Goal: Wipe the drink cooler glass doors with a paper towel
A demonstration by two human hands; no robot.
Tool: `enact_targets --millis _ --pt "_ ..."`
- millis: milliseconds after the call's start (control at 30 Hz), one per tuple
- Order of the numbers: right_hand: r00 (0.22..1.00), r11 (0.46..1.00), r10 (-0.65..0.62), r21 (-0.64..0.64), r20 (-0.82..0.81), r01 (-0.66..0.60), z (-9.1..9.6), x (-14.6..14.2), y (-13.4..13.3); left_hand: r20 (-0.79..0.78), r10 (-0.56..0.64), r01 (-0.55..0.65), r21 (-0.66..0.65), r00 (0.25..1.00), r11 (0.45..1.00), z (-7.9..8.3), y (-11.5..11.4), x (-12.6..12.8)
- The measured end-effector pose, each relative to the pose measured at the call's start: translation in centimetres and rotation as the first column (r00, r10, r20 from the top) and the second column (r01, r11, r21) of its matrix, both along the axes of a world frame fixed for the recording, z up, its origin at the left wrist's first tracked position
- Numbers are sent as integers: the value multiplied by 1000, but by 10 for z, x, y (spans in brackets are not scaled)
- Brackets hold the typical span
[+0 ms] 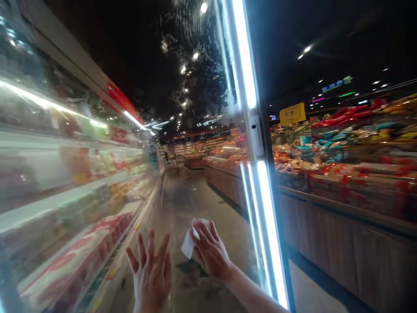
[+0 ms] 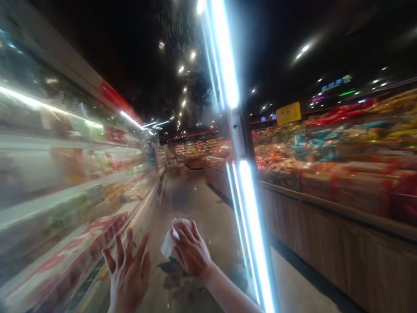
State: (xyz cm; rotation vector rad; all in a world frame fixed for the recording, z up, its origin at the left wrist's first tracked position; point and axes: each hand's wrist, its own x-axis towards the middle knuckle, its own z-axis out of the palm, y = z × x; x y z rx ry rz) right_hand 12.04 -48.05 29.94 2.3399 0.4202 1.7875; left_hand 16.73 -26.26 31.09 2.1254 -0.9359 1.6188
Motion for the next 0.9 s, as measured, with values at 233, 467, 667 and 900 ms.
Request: enact_targets --millis 233,467,667,900 --pt "972 932 -120 362 203 40 122 3 -69 34 -42 44 -42 999 998 86 -71 -6" --pt "972 891 -134 454 191 34 -1 -18 -86 92 -103 93 105 990 990 5 -83 -12" --pt "975 886 -99 464 199 -5 16 -16 -110 126 -93 74 146 988 987 29 -95 -16" --pt "976 894 -65 447 208 -36 81 -20 -126 159 -86 72 92 983 993 96 -108 -12"
